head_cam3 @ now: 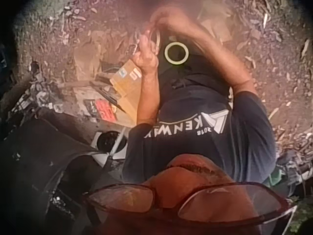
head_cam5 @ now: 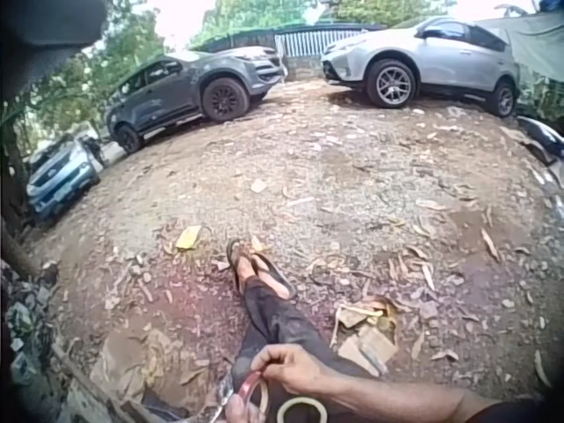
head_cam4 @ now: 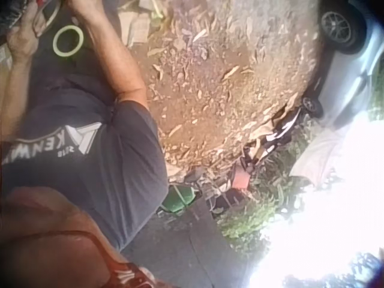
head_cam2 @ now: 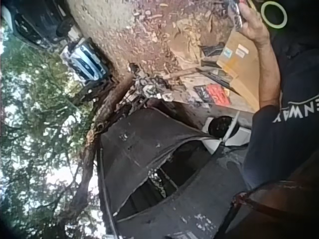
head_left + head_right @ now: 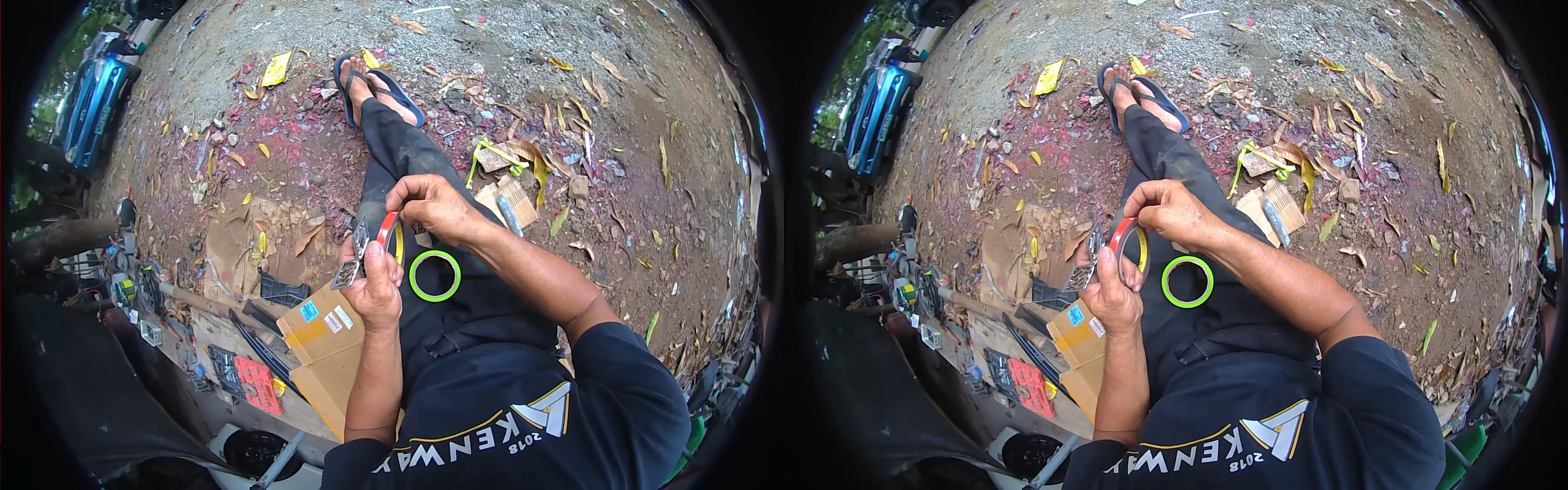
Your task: Repairing and preparing electronic wiring and components using electrical tape and tools while outdoors.
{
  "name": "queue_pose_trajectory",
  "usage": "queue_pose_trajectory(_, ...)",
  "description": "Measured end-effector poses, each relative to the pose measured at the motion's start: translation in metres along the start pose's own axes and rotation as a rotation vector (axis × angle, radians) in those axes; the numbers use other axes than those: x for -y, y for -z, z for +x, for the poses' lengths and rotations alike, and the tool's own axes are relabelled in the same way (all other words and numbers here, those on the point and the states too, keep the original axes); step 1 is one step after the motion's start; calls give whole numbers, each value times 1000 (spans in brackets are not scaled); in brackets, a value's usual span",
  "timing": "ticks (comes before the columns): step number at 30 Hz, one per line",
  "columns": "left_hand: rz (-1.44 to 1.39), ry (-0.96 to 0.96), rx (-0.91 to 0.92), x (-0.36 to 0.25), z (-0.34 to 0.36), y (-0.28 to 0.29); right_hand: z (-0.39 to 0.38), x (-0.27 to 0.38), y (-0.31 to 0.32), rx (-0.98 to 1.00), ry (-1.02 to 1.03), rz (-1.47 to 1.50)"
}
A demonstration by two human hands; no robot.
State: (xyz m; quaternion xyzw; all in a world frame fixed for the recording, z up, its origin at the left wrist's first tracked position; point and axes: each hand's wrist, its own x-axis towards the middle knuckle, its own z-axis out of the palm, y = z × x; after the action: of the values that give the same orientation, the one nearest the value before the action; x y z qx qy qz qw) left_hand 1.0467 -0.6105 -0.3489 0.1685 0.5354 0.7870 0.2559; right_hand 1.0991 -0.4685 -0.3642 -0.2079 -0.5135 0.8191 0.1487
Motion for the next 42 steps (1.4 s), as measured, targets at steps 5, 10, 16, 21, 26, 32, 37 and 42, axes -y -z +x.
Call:
queue_pose_trajectory(5, -2, 28, 21, -3, 3, 5, -2, 4, 2, -27, -52, -69)
queue_pose_trajectory(10, -79, 48, 26, -11, 6, 3, -3, 4, 7, 43, -104, 35)
queue_pose_trajectory(16, -31, 13, 65, -10, 7, 3, -1, -1, 6, 193, -142, 150)
queue_pose_trajectory(21, 45, -22, 81, -9, 8, 0, 0, -11, 0, 164, -67, 170)
queue_pose_trajectory(26, -6, -16, 44, -8, 5, -2, 2, -17, -2, 126, -20, 173)
queue_pose_trajectory(32, -10, -18, 70, -6, 8, 3, 0, -16, -2, 112, -53, 204)
queue_pose_trajectory(37, -88, 38, -12, -5, 9, 9, -5, -9, -2, 162, -73, 445)
queue_pose_trajectory(42, -103, 30, 13, -10, 9, 5, -5, -11, 0, 212, -10, 368)
